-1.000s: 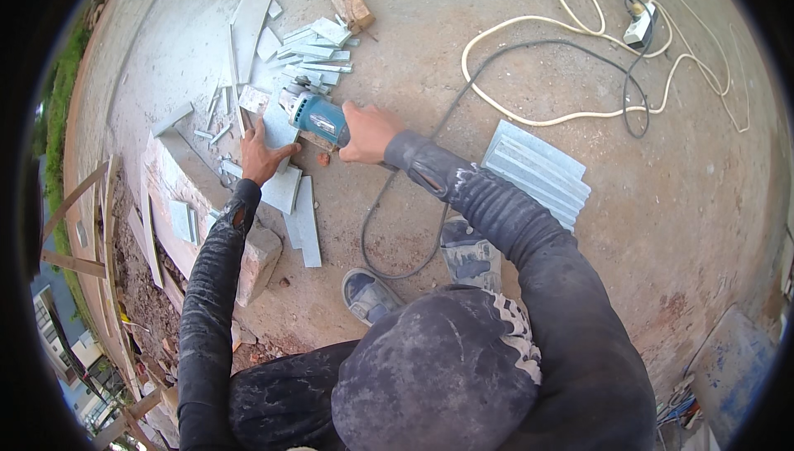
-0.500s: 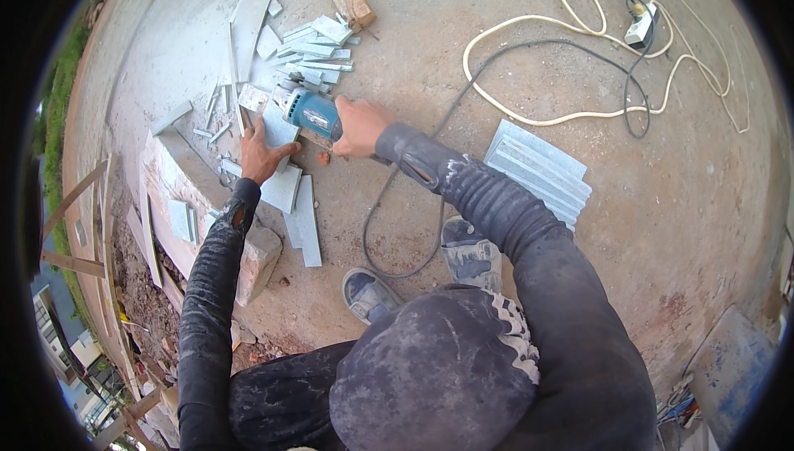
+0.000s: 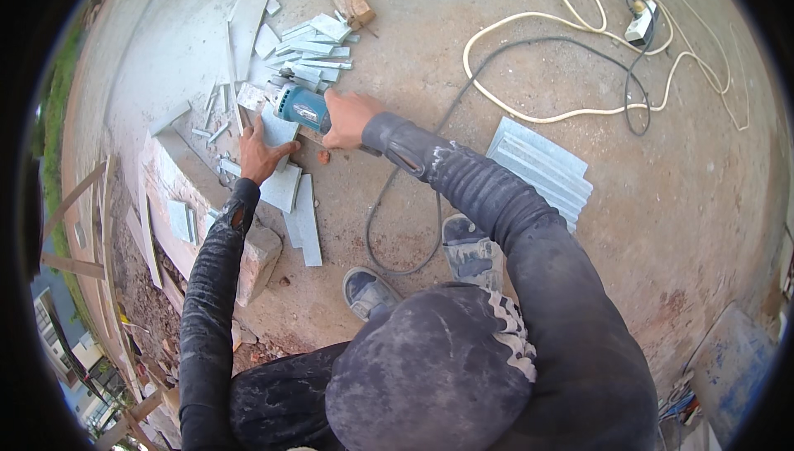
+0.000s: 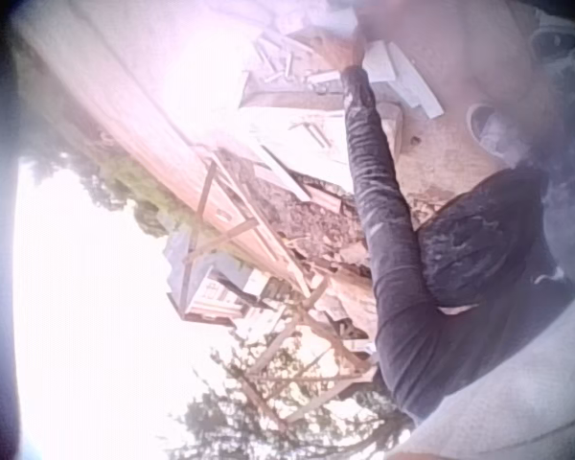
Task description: The person cuts several tiles using an angle grinder while kneeling on the ground.
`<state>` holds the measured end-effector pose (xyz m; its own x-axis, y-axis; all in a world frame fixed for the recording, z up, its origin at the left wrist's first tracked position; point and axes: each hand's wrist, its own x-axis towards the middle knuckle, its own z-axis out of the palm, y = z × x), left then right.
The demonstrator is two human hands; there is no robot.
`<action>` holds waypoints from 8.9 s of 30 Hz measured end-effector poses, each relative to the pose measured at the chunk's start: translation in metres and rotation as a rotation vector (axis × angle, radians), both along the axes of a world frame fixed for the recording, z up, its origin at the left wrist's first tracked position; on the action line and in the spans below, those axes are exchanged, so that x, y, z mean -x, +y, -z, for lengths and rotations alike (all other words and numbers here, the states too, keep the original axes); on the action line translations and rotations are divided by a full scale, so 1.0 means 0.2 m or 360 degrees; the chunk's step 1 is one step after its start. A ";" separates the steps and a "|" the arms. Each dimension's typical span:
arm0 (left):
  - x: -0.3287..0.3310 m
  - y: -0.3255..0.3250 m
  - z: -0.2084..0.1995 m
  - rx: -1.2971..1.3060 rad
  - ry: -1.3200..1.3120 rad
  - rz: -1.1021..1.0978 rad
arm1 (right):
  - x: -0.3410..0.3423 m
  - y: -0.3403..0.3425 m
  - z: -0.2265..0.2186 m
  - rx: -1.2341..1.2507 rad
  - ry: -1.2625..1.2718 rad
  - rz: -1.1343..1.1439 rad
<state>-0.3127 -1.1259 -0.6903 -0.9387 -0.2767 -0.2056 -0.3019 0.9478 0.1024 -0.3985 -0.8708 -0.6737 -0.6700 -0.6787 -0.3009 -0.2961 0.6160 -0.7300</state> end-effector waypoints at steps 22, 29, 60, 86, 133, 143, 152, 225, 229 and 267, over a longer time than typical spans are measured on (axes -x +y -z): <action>0.00 0.03 -0.02 -0.0010 0.0028 -0.0007 | 0.07 -0.12 0.00 0.0008 -0.0057 0.0010; 0.00 0.02 -0.02 -0.0027 0.0059 -0.0001 | 0.08 -0.15 -0.01 0.0048 0.0010 0.0035; 0.00 0.00 0.00 0.0000 0.0038 -0.0033 | 0.16 -0.32 -0.02 -0.0119 -0.0019 -0.0017; 0.00 0.02 -0.01 -0.0011 0.0031 -0.0054 | 0.19 -0.31 -0.02 -0.0165 -0.0109 -0.0093; 0.01 0.03 -0.01 0.0031 0.0012 -0.0070 | 0.10 -0.16 0.00 -0.0061 -0.0005 -0.0009; -0.01 0.00 0.00 0.0028 0.0021 -0.0070 | 0.09 -0.17 -0.02 -0.0087 -0.0041 -0.0012; -0.01 0.01 -0.01 -0.0050 0.0032 -0.0058 | 0.09 -0.16 0.01 -0.0041 -0.0066 -0.0005; -0.02 -0.02 0.00 0.0025 -0.0017 -0.0074 | 0.03 -0.05 0.00 -0.0063 -0.0033 -0.0036; -0.01 -0.01 0.00 0.0011 -0.0003 -0.0068 | 0.02 -0.04 0.03 -0.0049 0.0017 -0.0044; -0.02 -0.02 0.00 0.0037 0.0009 -0.0062 | -0.02 0.03 -0.02 -0.0053 0.0009 -0.0024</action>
<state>-0.3081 -1.1295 -0.6893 -0.9284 -0.3175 -0.1932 -0.3378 0.9376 0.0823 -0.3947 -0.8650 -0.6690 -0.6615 -0.6782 -0.3200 -0.3094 0.6355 -0.7074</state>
